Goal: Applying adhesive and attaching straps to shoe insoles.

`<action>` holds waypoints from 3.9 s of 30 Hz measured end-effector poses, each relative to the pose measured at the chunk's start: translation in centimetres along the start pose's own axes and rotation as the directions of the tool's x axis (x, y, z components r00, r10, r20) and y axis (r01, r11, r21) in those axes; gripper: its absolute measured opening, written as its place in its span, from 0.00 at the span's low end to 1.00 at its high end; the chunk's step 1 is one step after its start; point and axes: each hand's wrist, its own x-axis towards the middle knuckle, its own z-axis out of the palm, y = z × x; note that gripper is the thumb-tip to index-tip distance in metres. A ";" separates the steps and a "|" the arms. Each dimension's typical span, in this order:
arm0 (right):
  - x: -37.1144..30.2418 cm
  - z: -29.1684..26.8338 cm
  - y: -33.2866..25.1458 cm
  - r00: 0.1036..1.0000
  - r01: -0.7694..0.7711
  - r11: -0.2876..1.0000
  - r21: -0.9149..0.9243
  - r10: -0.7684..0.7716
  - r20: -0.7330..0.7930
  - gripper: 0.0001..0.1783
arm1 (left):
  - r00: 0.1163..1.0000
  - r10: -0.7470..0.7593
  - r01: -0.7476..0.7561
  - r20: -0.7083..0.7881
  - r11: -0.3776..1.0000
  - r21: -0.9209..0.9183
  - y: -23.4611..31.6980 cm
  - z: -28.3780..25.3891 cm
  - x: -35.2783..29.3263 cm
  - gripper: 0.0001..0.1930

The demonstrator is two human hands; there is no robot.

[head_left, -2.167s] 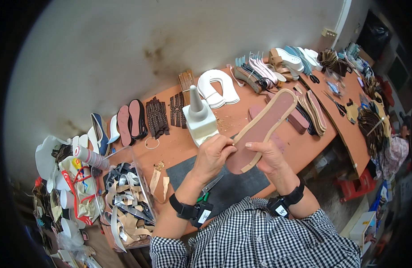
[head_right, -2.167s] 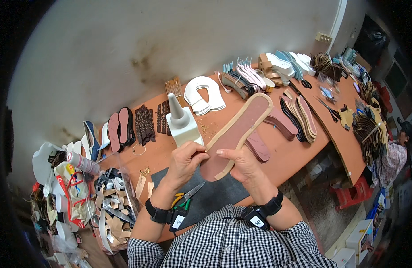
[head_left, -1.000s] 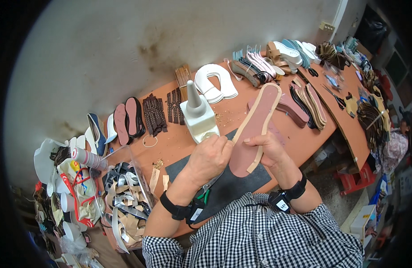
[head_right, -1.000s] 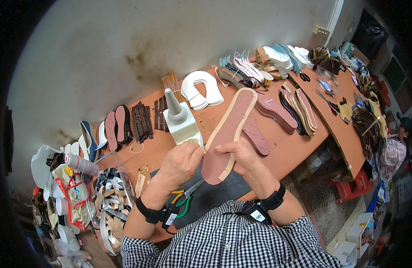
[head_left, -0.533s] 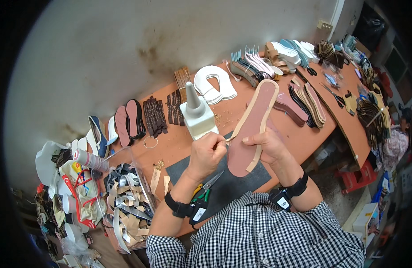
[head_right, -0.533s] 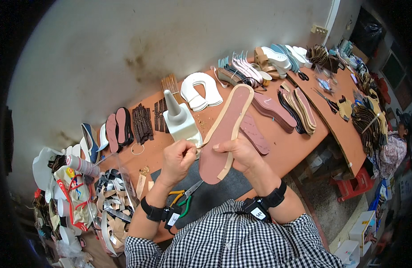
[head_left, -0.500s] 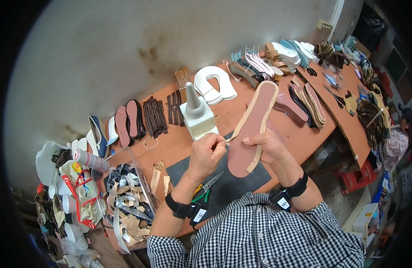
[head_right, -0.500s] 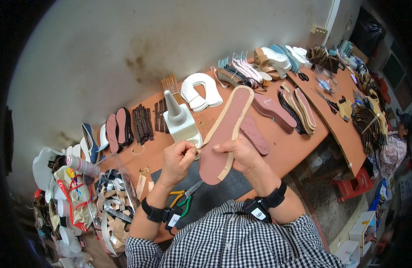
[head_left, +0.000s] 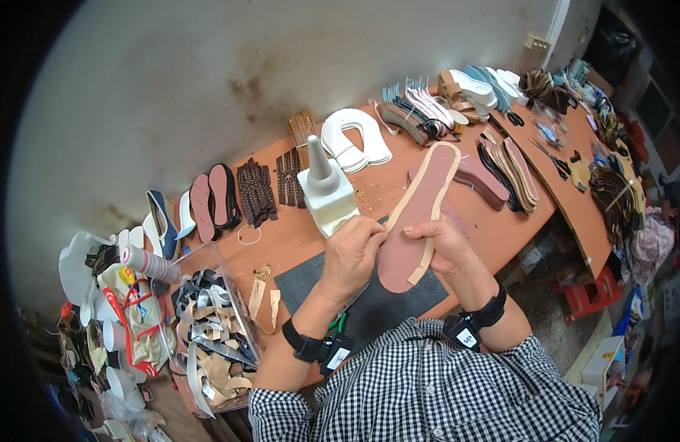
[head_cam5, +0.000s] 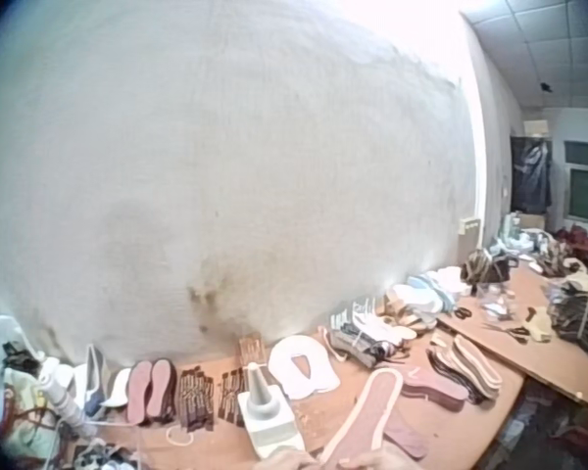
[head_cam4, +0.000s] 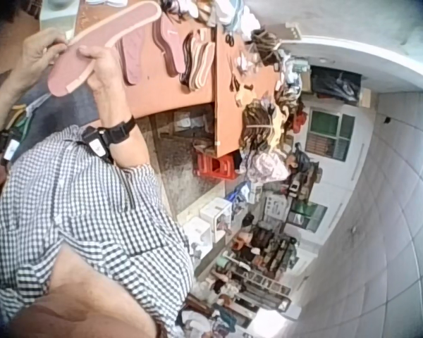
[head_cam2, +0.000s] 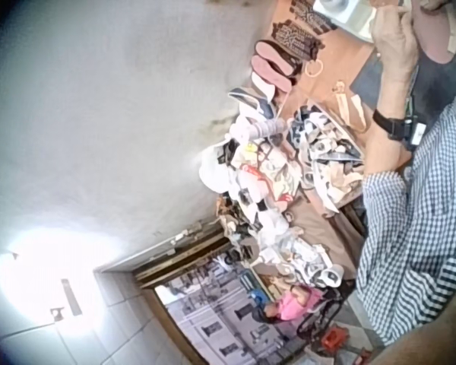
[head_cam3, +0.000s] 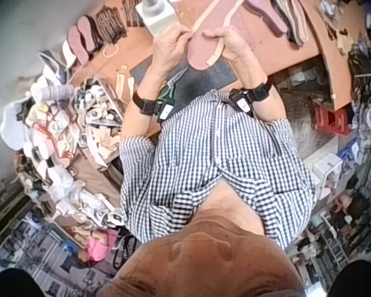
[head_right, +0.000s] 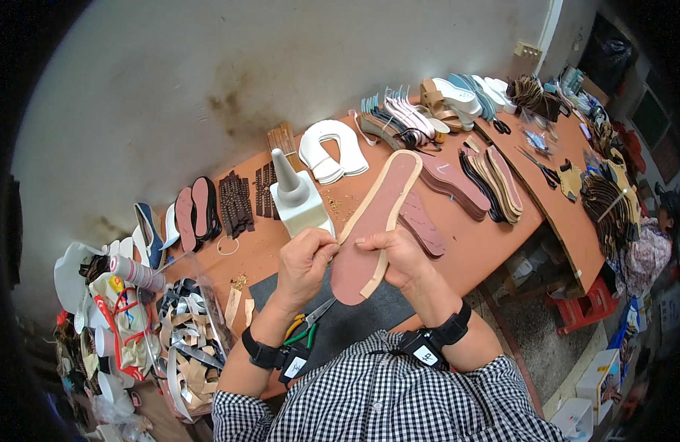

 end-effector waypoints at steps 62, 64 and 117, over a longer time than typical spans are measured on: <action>0.0 2.5 0.8 0.986 0.165 0.986 -0.008 -0.164 0.037 0.19 | 0.885 -0.412 0.434 0.218 0.558 -0.708 0.4 -0.1 -1.4 0.07; 0.0 2.4 0.9 0.996 0.087 0.996 0.025 -0.088 0.010 0.18 | 0.866 -0.404 0.484 0.293 0.536 -0.692 -0.6 -1.1 -1.6 0.09; -1.5 -21.3 -7.7 0.901 0.248 0.954 0.166 -0.164 -0.401 0.25 | 0.375 -0.467 0.249 -0.801 0.883 -0.399 0.1 -13.6 -12.0 0.05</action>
